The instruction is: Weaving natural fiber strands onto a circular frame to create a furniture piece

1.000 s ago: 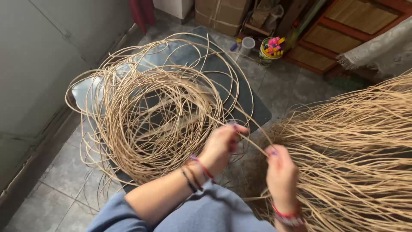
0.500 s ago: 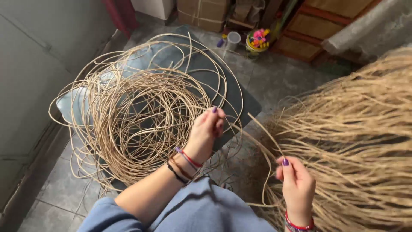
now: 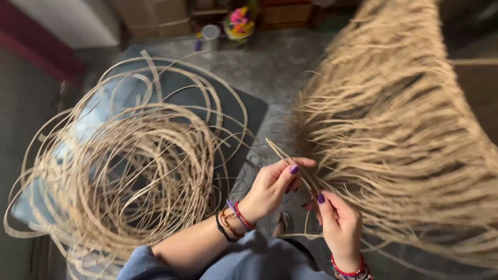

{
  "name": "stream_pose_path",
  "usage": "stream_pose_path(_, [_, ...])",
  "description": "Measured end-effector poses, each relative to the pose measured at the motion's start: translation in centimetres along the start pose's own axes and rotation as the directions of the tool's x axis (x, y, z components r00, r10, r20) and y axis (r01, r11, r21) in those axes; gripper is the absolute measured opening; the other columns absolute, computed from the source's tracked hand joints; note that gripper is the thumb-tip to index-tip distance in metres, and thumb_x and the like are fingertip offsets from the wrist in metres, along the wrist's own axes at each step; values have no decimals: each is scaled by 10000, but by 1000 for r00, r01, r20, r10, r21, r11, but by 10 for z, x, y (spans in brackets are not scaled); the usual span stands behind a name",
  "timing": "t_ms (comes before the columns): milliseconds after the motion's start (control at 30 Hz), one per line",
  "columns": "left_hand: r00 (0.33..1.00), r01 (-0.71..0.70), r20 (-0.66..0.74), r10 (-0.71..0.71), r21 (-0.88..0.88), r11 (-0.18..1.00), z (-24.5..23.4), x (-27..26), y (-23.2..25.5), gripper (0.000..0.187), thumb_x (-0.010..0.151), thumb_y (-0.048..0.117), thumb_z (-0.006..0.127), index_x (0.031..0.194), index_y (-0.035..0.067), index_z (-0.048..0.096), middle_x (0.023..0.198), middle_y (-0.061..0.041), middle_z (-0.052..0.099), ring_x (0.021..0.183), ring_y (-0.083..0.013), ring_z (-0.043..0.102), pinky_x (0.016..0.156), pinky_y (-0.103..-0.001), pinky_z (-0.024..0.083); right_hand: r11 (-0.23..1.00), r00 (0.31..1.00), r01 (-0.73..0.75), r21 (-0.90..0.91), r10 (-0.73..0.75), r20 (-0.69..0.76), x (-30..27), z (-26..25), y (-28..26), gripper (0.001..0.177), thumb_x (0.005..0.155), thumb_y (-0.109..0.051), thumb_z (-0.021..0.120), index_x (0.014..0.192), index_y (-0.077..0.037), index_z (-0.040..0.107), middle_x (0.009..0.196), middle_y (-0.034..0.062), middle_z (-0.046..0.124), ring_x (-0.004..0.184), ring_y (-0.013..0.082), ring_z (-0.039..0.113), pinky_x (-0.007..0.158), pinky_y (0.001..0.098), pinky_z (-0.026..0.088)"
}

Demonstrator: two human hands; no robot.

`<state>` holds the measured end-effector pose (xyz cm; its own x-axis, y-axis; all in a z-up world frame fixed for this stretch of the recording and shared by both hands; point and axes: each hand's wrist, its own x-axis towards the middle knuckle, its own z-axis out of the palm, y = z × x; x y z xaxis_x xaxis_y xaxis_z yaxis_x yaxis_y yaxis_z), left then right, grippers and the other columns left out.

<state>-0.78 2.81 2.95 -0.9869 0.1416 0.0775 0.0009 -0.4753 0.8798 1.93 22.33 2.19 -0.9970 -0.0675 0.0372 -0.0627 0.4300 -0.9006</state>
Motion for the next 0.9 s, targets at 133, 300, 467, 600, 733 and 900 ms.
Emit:
stream_pose_path(133, [994, 11, 111, -22, 98, 995, 27, -1, -12, 388, 1123, 300, 420, 1266, 39, 670, 722, 40, 477, 664, -70, 423, 637, -207, 371, 983, 997, 33, -183, -45, -63, -26, -28, 2, 242, 991, -224, 570, 998, -74, 760, 649, 7, 722, 541, 109, 604, 564, 263, 487])
stream_pose_path(300, [971, 3, 237, -30, 110, 994, 64, 1, -30, 380, 1128, 279, 419, 1186, 21, 690, 866, 26, 613, 680, -79, 423, 661, -225, 431, 958, 982, 168, -231, -183, -42, -56, -77, 24, 232, 985, -177, 584, 1071, -40, 750, 769, 14, 744, 681, 134, 691, 701, 281, 544])
stream_pose_path(467, [853, -520, 482, 200, 747, 414, 127, -17, -26, 480, 1010, 480, 563, 689, 127, 616, 604, -33, 608, 581, -274, 610, 532, -418, 432, 906, 962, 184, -381, -246, -119, -105, -143, 33, 196, 1000, -145, 567, 1024, -54, 738, 978, 29, 777, 851, 176, 740, 790, 305, 553])
stream_pose_path(600, [470, -855, 847, 250, 366, 367, 204, -34, -51, 559, 1055, 475, 430, 1368, 26, 545, 1299, -197, 555, 1267, -418, 543, 1073, -503, 470, 885, 969, 120, -449, -203, -140, -148, -188, 56, 156, 930, -27, 545, 991, -23, 688, 991, 82, 745, 901, 257, 725, 805, 357, 536])
stream_pose_path(733, [462, -886, 886, 27, 460, 57, 247, -47, -101, 251, 989, 175, 543, 1230, 109, 556, 863, -21, 628, 634, -226, 626, 507, -382, 471, 871, 955, 104, -479, -223, -197, -186, -235, 55, 102, 963, -79, 601, 932, -44, 691, 864, 61, 712, 739, 206, 692, 696, 327, 514])
stream_pose_path(900, [699, -487, 203, -686, 837, -248, 249, -15, -113, 481, 939, 153, 562, 1415, 216, 535, 1459, -111, 536, 1115, -453, 660, 566, -855, 538, 858, 912, -233, -457, 29, -410, -259, -321, 93, 223, 958, -160, 624, 1054, -214, 817, 1019, -110, 799, 819, 58, 719, 738, 225, 496])
